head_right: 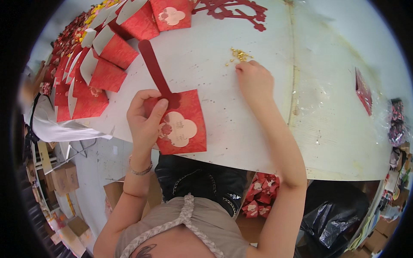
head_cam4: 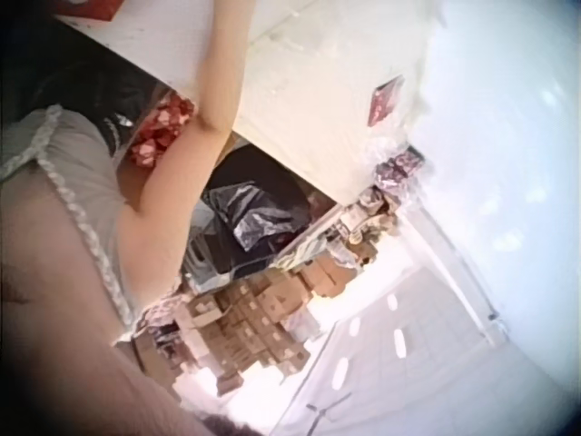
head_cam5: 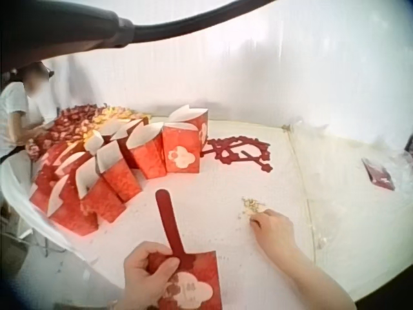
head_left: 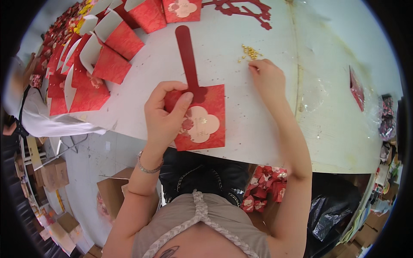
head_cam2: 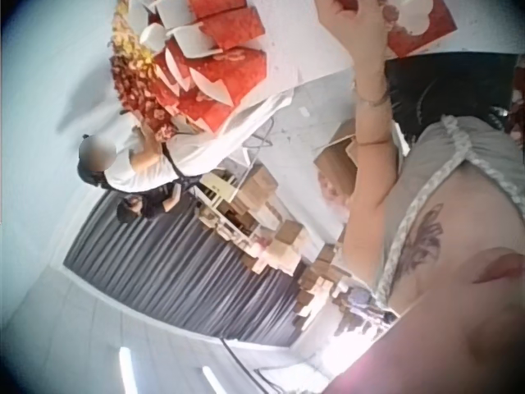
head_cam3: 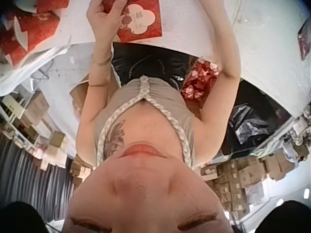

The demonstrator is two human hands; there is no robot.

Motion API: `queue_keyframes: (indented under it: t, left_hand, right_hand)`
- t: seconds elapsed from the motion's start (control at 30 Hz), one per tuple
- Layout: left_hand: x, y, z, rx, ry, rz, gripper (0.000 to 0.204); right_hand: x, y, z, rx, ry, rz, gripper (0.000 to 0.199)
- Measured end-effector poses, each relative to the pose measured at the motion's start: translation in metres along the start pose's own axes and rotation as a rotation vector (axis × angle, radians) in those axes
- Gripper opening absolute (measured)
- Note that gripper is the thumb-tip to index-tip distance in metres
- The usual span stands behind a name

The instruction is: The person assembles small red paper gift boxes by folding the sides and securing them with gold fasteners. They repeatedly pick up flat red paper pieces, fold them into box shapes, insert fasteners, and place the finished boxes on the table.

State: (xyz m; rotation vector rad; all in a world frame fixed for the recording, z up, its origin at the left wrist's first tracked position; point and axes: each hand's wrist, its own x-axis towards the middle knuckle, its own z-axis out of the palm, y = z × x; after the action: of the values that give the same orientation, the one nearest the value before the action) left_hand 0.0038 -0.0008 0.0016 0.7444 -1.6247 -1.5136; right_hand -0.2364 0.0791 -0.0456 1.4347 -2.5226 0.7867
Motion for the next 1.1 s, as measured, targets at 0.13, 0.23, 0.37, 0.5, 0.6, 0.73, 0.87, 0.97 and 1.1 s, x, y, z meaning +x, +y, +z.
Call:
queue_keyframes:
  t: [0.13, 0.23, 0.37, 0.5, 0.6, 0.73, 0.87, 0.97, 1.1]
  left_hand:
    - [-0.006, -0.004, -0.005, 0.012, 0.013, 0.092, 0.011]
    - [-0.007, -0.008, -0.002, 0.035, -0.004, 0.193, 0.010]
    - [-0.010, -0.013, 0.000, 0.053, -0.025, 0.222, 0.010]
    - [-0.011, -0.014, 0.000, 0.090, -0.054, 0.329, 0.011]
    - [-0.010, -0.016, -0.004, 0.077, -0.091, 0.413, 0.012]
    - [-0.011, -0.021, -0.005, 0.109, -0.131, 0.570, 0.014]
    - [-0.014, -0.022, -0.009, 0.171, -0.151, 0.585, 0.015]
    - [-0.018, -0.018, -0.007, 0.106, -0.066, 0.528, 0.015]
    - [-0.014, 0.019, -0.014, 0.632, -0.052, 0.636, 0.022]
  right_hand:
    - [-0.030, -0.062, -0.056, 0.538, 0.037, -0.048, 0.009]
    - [-0.056, -0.095, -0.063, 0.643, 0.018, -0.299, 0.017]
    - [-0.062, -0.105, -0.044, 0.579, 0.098, -0.321, 0.021]
    - [-0.066, -0.104, -0.032, 0.644, 0.166, -0.267, 0.023]
    - [-0.068, -0.111, -0.034, 0.666, 0.161, -0.251, 0.024]
    - [-0.079, -0.115, -0.038, 0.602, 0.131, -0.184, 0.023]
    - [-0.083, -0.116, -0.036, 0.707, 0.136, -0.154, 0.028]
    - [-0.082, -0.122, -0.036, 0.947, 0.050, 0.058, 0.031]
    - [-0.080, -0.118, -0.037, 1.108, -0.060, 0.154, 0.029]
